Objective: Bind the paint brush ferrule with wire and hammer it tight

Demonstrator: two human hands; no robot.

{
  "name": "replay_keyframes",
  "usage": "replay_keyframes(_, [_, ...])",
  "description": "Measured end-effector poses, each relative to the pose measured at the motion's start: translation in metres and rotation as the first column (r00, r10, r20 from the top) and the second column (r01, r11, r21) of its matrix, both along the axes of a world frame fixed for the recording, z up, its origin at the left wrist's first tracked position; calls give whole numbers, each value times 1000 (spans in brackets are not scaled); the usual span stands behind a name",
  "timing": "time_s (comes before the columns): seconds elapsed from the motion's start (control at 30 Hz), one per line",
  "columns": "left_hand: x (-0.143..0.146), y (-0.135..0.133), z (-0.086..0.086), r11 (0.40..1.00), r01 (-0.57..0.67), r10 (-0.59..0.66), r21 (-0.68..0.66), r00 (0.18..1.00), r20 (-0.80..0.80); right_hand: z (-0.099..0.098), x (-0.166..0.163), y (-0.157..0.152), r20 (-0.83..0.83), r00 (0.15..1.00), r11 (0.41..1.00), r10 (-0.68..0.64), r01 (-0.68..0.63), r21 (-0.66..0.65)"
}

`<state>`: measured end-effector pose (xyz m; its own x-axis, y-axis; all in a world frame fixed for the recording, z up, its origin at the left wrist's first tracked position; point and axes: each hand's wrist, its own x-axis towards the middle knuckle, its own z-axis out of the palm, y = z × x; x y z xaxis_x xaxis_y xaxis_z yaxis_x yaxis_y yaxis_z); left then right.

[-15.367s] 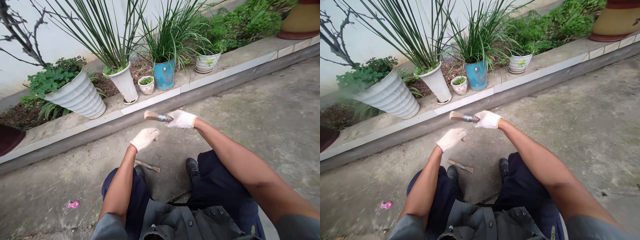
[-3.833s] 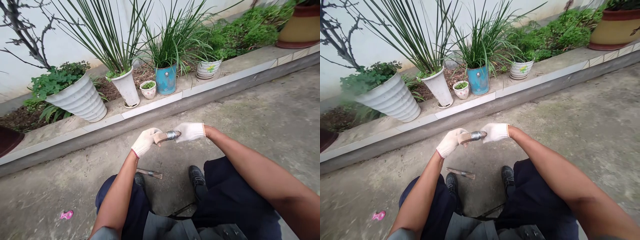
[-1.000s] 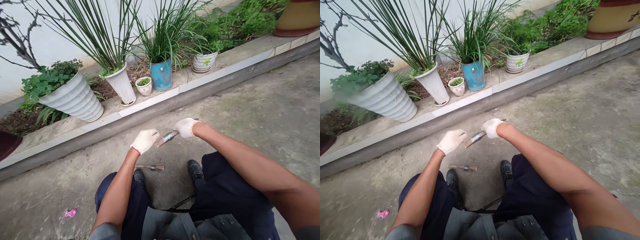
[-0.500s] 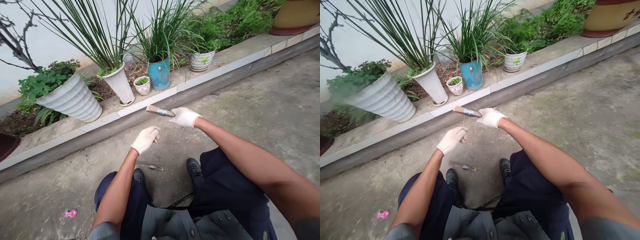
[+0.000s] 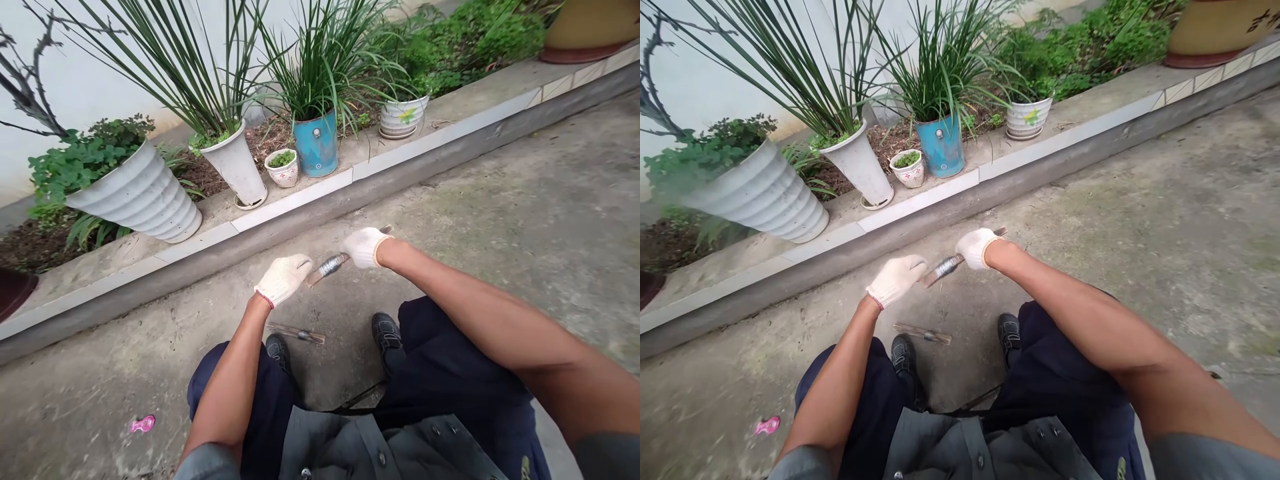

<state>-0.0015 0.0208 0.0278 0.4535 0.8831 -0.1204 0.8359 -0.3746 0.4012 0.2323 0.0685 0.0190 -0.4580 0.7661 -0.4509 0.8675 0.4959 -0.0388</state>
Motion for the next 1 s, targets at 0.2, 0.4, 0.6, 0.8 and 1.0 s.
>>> replay_keyframes(0.2, [0, -3, 12, 983, -43, 79, -179, 977, 199, 4, 17, -4, -287, 943, 966, 167, -215, -144])
replay_keyframes(0.4, [4, -5, 10, 916, -106, 303, -386, 813, 497, 15, 19, 2, -561, 801, 977, -206, 141, -158])
replay_keyframes(0.6, [15, -8, -8, 891, -104, 306, -443, 857, 415, 9, 5, 11, -243, 935, 948, -260, 295, 122])
replay_keyframes(0.8, [8, -4, -15, 968, -81, 107, -240, 990, 97, 10, -5, -2, 11, 986, 976, -168, 165, 145])
replay_keyframes(1.0, [2, -3, -9, 997, -20, 20, -78, 1000, 4, 6, 5, -7, -1, 989, 986, 145, -144, -84])
